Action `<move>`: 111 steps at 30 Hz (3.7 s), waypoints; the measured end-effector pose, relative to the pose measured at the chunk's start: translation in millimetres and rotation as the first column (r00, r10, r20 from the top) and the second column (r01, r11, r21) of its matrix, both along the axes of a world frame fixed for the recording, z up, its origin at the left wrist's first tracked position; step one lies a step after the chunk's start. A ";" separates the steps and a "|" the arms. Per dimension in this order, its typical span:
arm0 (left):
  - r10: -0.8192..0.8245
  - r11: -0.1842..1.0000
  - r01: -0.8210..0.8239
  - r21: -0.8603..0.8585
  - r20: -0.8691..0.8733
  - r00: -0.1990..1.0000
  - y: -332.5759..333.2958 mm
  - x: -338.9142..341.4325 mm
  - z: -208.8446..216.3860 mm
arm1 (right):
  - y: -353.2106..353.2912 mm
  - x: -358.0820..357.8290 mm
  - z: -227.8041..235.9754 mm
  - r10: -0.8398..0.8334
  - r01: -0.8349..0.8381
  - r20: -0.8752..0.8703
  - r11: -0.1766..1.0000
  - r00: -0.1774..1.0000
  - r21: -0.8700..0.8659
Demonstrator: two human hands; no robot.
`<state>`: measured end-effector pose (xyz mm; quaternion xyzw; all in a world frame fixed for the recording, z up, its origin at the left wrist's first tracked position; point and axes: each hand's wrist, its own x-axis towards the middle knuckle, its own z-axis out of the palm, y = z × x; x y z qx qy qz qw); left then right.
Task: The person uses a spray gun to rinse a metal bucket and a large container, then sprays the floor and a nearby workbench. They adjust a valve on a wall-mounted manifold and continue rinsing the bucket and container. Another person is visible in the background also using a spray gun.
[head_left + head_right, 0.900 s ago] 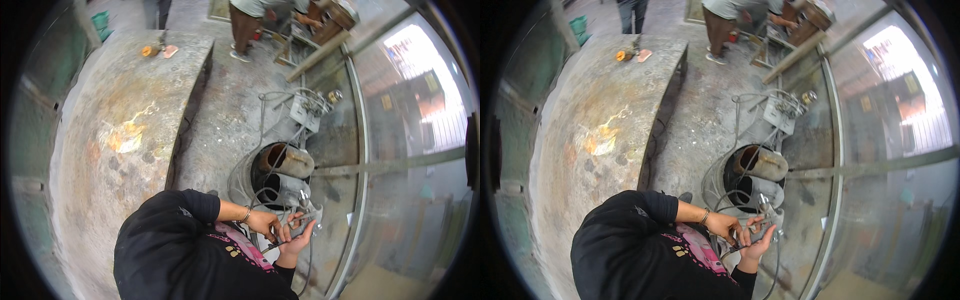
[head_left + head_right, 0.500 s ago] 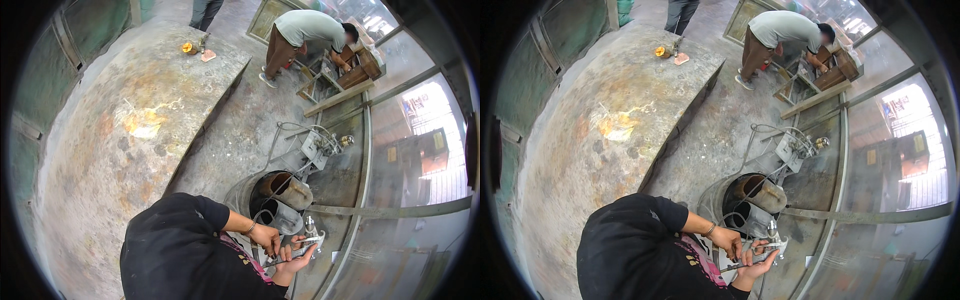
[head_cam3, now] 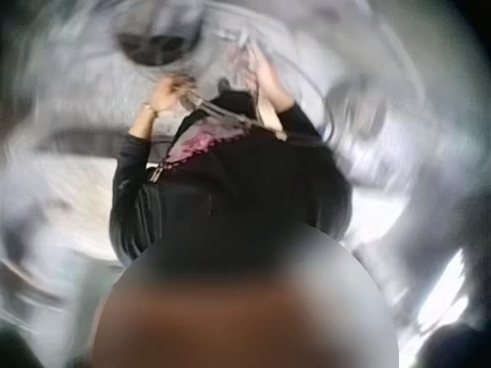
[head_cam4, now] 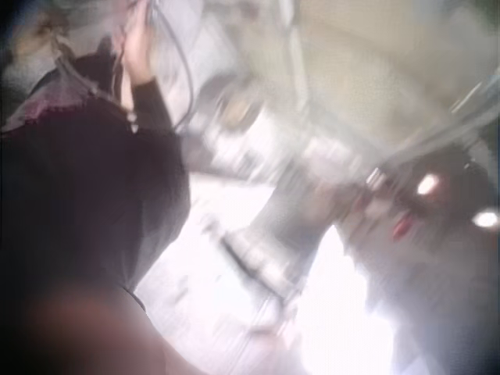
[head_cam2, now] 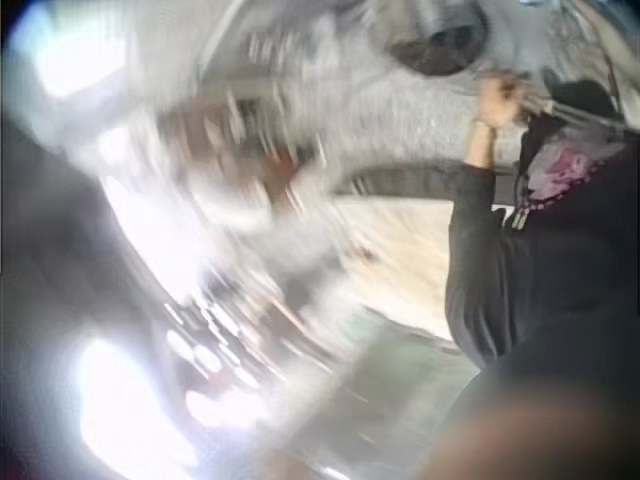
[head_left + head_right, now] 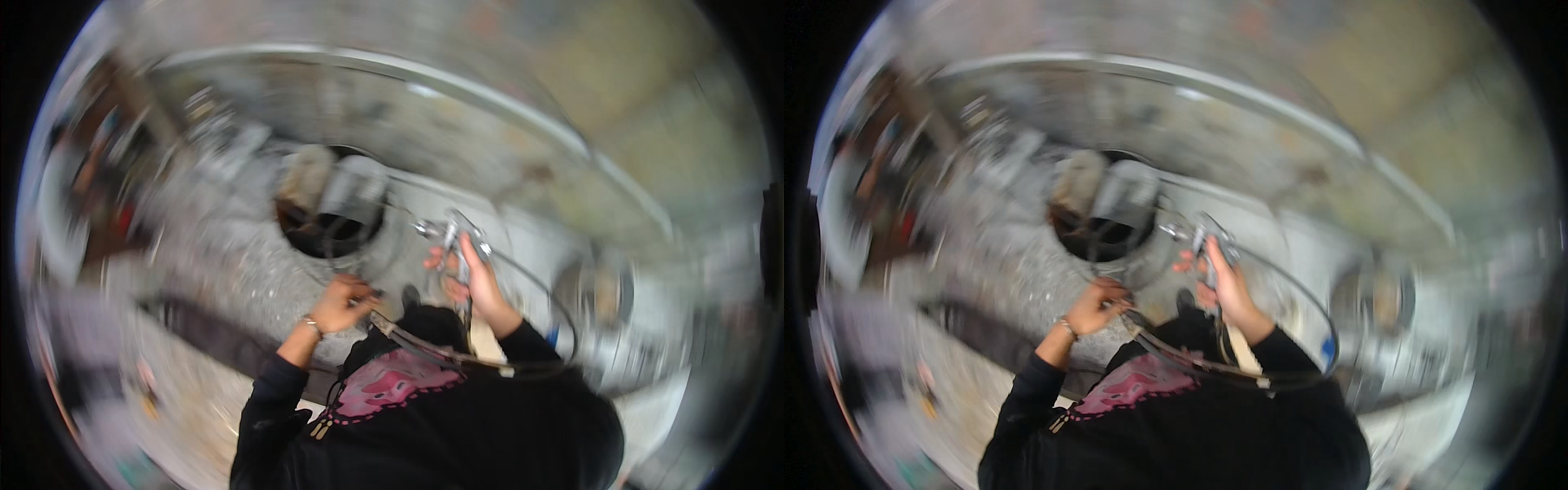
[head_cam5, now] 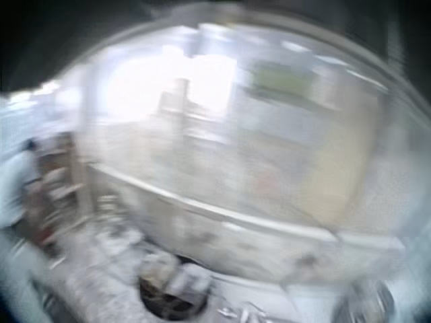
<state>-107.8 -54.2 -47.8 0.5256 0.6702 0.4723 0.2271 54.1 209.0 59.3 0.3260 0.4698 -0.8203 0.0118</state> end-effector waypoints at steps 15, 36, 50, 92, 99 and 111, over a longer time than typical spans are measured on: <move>-0.384 0.874 0.424 -0.239 0.196 0.902 241.3 72.7 -80.8 | -53.1 315.5 -109.1 -0.979 0.993 0.190 0.095 0.079 0.076; -0.577 0.687 0.582 -0.435 0.159 0.801 349.5 288.0 -50.1 | -17.9 512.5 -154.3 -0.967 0.994 0.232 -0.110 -0.105 -0.007; -0.885 -0.466 0.540 -0.701 0.387 -0.260 487.6 367.2 -81.2 | -180.3 310.7 -132.6 -0.334 0.358 0.147 -0.913 -0.931 0.193; 0.726 -0.333 -0.572 -0.750 0.184 -0.663 -387.8 25.2 -130.2 | -428.3 -496.6 -123.6 0.902 -0.943 0.274 0.315 0.333 0.109; 0.813 -0.321 -0.691 -0.648 0.187 -0.552 -567.9 -113.4 -115.2 | -540.3 -575.5 -113.5 0.874 -0.914 0.268 0.387 0.406 0.121; 0.597 -0.520 -0.431 -0.738 0.047 -0.801 -674.0 -264.8 -129.3 | -702.5 -786.8 -157.9 0.886 -0.972 0.400 0.208 0.235 0.110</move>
